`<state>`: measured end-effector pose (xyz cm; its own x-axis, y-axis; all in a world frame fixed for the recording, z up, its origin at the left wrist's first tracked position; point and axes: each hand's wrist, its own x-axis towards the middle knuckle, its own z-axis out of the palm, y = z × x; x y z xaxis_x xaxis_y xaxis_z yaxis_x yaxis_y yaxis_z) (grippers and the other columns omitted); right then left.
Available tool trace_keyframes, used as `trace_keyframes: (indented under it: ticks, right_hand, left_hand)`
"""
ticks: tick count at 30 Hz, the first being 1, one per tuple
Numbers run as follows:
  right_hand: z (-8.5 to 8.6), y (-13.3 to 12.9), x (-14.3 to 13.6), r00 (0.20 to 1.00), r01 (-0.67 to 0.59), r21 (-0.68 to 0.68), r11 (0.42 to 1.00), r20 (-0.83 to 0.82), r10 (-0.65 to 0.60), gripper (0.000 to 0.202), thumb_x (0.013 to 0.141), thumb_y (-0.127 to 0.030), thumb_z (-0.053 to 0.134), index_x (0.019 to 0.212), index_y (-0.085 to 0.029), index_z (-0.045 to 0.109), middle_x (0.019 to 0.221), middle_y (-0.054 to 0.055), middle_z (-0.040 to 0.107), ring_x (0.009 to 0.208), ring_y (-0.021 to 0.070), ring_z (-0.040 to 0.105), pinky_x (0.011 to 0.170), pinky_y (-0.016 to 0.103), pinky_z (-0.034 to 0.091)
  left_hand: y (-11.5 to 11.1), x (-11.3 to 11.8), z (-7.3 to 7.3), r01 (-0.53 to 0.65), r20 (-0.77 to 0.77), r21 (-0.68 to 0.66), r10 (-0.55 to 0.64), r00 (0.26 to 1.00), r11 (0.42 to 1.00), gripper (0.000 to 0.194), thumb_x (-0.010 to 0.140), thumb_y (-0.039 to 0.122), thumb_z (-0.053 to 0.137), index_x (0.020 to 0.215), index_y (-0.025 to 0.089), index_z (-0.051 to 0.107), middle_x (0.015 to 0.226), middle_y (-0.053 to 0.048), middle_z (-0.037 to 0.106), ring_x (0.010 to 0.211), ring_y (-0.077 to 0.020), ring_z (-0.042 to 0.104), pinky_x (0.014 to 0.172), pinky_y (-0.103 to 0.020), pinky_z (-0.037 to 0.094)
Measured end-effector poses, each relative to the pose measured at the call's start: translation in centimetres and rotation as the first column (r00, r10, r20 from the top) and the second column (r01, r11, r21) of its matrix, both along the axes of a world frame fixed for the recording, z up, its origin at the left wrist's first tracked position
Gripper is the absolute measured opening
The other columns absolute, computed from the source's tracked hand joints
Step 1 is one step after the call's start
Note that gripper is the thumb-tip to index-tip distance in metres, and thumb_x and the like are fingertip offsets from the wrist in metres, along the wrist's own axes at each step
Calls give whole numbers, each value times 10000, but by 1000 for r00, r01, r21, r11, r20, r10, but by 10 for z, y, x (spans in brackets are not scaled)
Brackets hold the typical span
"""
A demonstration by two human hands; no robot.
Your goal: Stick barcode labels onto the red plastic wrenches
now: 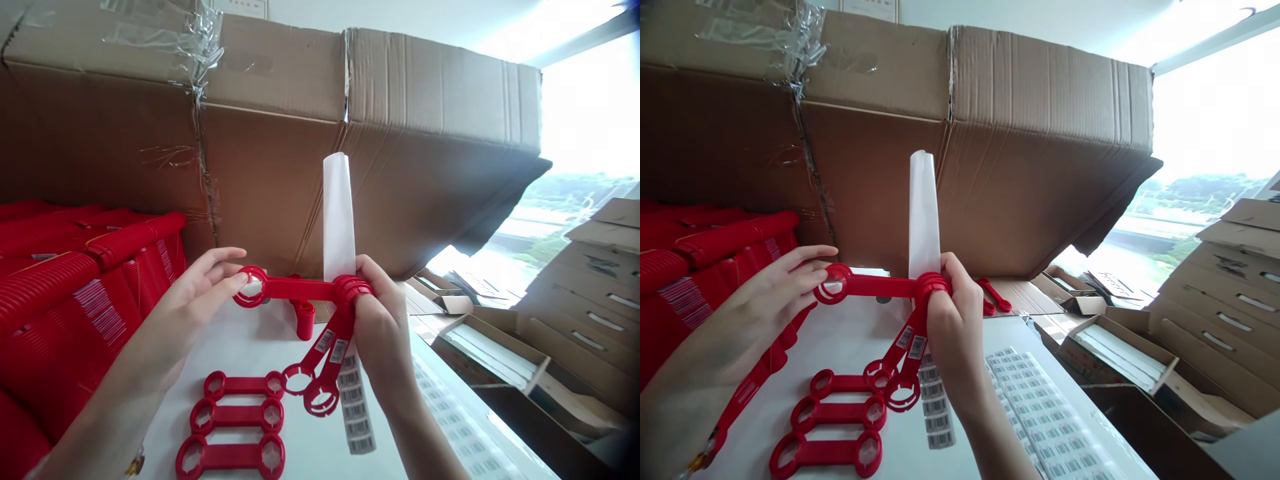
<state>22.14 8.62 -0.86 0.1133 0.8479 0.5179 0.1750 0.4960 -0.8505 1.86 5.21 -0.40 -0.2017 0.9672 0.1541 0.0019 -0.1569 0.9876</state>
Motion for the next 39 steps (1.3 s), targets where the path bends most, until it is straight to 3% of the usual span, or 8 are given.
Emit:
trace_keyframes:
  ticks: [3,5,7,11,14,21,32,39]
  right_hand:
    - [-5,0,-1,997,43,40,998,64,-46,175,766,-82,402,672,-229,389,543,-67,410,490,102,336,402,236,248]
    - [-7,0,-2,994,47,47,998,92,-52,179,775,-78,395,686,-233,397,546,-67,428,497,107,357,411,238,263]
    - [-9,0,-2,993,35,48,998,107,-40,184,777,-70,386,695,-234,408,553,-65,442,503,110,370,426,242,273]
    - [-9,-3,-5,991,8,57,998,134,-15,197,795,-62,380,707,-231,428,563,-62,445,507,110,365,444,252,261]
    - [-8,-9,-7,989,21,57,998,144,-30,205,800,-50,375,718,-229,435,574,-64,442,511,108,362,453,251,261]
    - [-8,-14,-8,988,-57,44,997,149,50,225,817,-41,365,741,-232,458,579,-67,463,496,104,382,426,230,278]
    - [-4,-18,-9,989,-102,17,995,112,100,197,801,-56,370,719,-233,399,606,-62,424,518,107,394,421,233,280]
    - [-3,-18,-9,991,-106,6,994,88,105,181,785,-68,387,718,-236,391,610,-56,411,516,110,410,421,236,280]
  left_hand:
    - [-10,11,0,-273,-128,298,322,938,915,404,912,350,679,1302,367,573,1447,49,538,1358,-254,505,1160,-405,444]
    - [-21,19,3,-342,-77,459,420,904,820,355,931,297,657,1269,358,568,1423,67,549,1379,-254,483,1163,-400,454]
    - [-31,24,6,-320,-66,480,397,915,817,307,907,266,686,1184,359,590,1321,62,598,1306,-258,550,1032,-375,561]
    - [-39,27,7,-131,-103,409,188,977,903,315,832,230,762,1074,350,600,1273,27,603,1004,-209,687,676,-268,632]
    - [-36,27,2,-80,-191,400,168,967,913,201,858,207,717,924,286,543,1304,30,571,996,-173,673,756,-271,631]
    - [-29,30,-7,-1,-390,453,199,899,891,328,910,175,607,775,242,315,1032,13,481,955,-165,622,858,-363,604]
    - [-29,29,-5,-6,-350,422,169,921,907,359,911,185,631,763,237,308,1035,19,453,909,-120,593,820,-261,592]
    - [-28,28,-4,-20,-339,386,162,927,922,349,905,202,646,767,240,328,1024,11,468,916,-140,588,812,-275,576]
